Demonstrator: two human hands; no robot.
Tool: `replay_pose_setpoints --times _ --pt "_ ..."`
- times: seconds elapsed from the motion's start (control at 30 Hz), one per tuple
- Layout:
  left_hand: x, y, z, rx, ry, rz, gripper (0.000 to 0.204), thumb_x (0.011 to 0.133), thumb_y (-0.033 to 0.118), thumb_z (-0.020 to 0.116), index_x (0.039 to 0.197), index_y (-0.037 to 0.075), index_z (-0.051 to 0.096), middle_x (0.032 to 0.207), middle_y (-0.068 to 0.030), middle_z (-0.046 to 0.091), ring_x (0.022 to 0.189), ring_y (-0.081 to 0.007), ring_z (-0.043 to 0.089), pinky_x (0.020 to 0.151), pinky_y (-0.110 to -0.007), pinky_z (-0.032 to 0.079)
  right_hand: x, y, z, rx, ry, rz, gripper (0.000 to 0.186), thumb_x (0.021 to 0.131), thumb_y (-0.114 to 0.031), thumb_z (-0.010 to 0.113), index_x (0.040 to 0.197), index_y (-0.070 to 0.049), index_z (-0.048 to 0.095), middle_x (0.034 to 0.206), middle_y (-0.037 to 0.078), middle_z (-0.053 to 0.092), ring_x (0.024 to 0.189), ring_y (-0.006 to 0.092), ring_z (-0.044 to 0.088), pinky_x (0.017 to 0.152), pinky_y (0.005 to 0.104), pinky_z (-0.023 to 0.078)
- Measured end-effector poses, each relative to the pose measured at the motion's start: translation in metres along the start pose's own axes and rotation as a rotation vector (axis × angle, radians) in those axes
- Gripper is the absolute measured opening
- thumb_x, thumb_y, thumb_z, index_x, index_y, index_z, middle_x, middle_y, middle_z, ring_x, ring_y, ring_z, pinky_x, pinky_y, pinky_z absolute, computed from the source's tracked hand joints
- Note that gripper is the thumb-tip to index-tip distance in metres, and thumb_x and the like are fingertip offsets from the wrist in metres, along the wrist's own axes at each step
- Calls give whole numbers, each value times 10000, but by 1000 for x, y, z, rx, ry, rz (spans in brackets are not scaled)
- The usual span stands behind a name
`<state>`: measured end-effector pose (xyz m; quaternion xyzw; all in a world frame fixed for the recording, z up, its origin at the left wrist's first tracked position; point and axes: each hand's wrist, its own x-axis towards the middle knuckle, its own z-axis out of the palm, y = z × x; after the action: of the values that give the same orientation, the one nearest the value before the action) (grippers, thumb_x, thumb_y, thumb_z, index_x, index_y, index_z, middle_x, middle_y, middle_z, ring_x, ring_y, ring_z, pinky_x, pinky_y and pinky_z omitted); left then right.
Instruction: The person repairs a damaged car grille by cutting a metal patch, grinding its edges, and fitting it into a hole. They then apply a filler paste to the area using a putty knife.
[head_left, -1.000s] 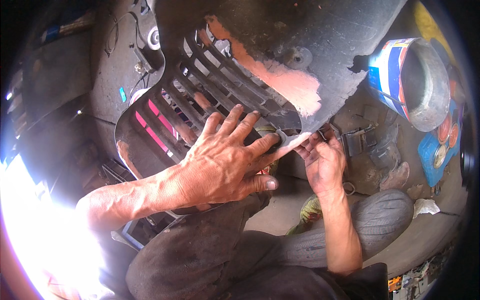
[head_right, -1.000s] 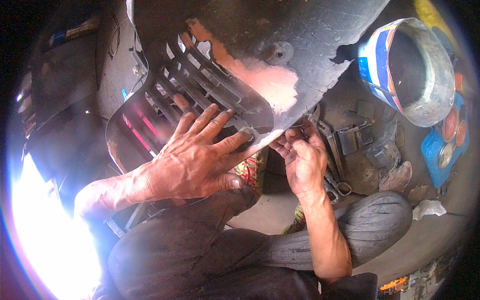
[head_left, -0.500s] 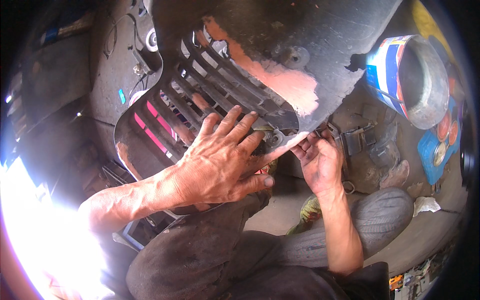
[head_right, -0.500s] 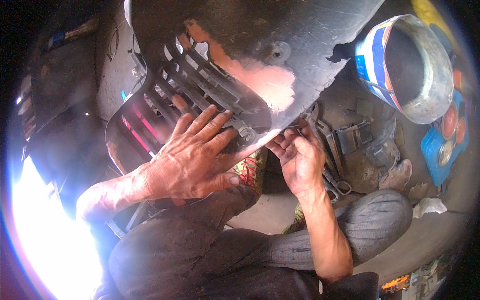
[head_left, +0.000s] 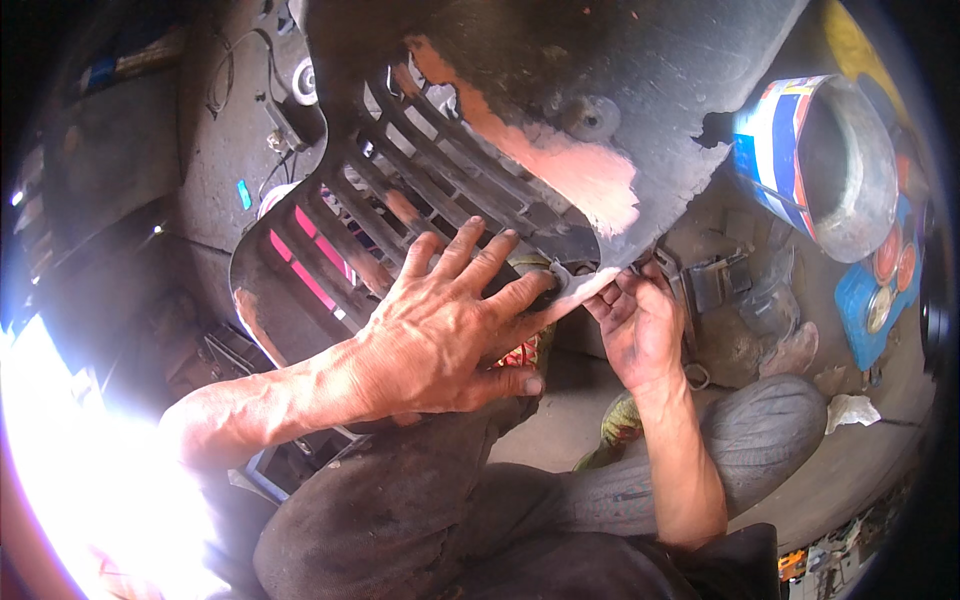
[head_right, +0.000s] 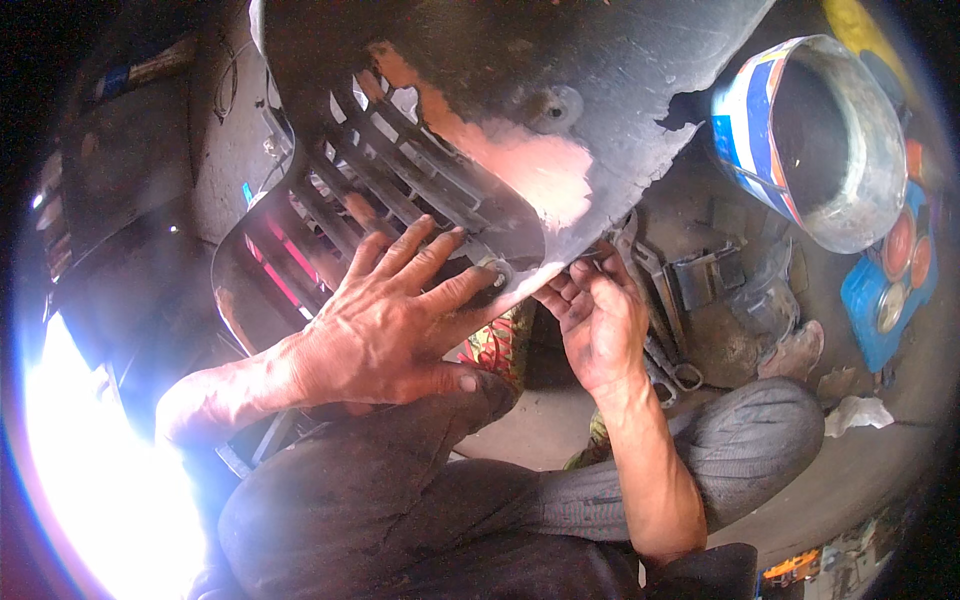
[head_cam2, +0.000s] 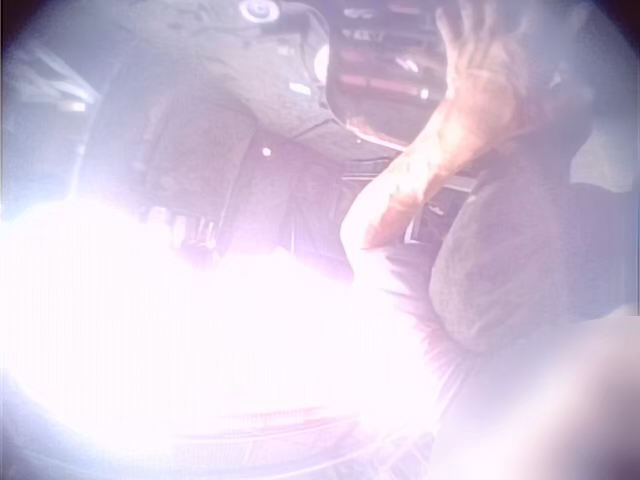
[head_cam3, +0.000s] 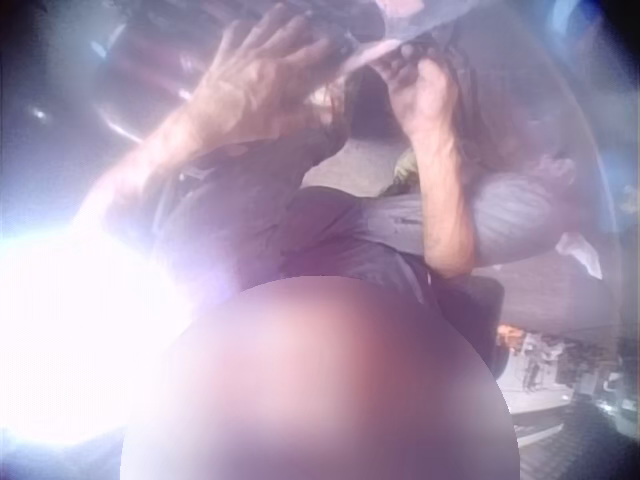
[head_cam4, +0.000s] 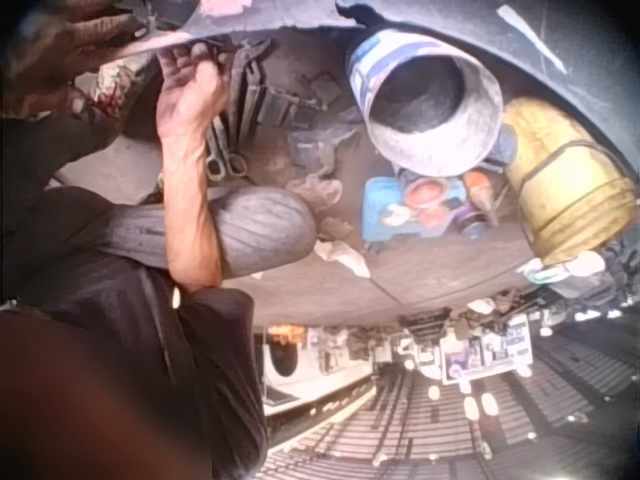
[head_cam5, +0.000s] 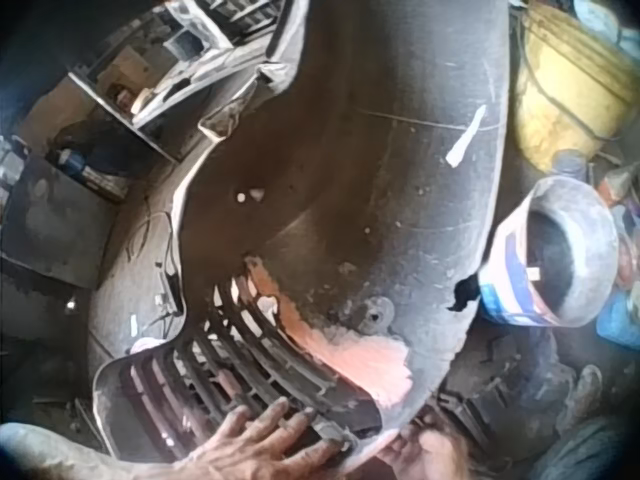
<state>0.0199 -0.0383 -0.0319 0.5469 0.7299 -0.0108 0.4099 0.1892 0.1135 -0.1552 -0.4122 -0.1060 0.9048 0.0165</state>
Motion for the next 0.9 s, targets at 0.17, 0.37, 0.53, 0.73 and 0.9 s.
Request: replay_pose_setpoints --times 0.17,0.37,0.53,0.73,0.9 --pt "-1 0 1 -21 -3 -37 763 900 623 613 1485 153 471 1521 -292 381 1419 -543 324 1093 -685 293 0 -1 3 -8 30 4 289 966 -62 490 1249 -85 541 1168 81 647 1068 240 664 980 462 535" --pt "0 -1 2 -2 -25 -30 772 893 624 625 1488 157 470 1520 -287 382 1422 -537 320 1095 -681 292 1 1 -1 17 22 -7 268 963 -45 480 1220 -89 544 1134 73 644 1063 251 663 981 469 536" --pt "0 3 -1 -19 37 -55 799 872 620 658 1484 140 471 1511 -272 395 1421 -522 327 1099 -657 300 1 -1 1 17 23 1 279 959 -39 478 1226 -94 540 1124 67 644 1062 248 664 979 474 535" --pt "1 -2 3 -55 28 -106 879 841 621 695 1450 26 477 1507 -269 408 1430 -497 327 1129 -612 288 1 -1 -1 7 -3 12 294 961 -41 475 1245 -88 534 1142 76 646 1065 255 668 981 479 536" --pt "0 0 3 -17 33 -99 847 860 616 675 1430 12 510 1504 -274 413 1433 -494 325 1132 -612 284 0 0 -1 17 7 16 313 957 -35 482 1263 -81 528 1149 91 645 1056 266 674 987 485 536"
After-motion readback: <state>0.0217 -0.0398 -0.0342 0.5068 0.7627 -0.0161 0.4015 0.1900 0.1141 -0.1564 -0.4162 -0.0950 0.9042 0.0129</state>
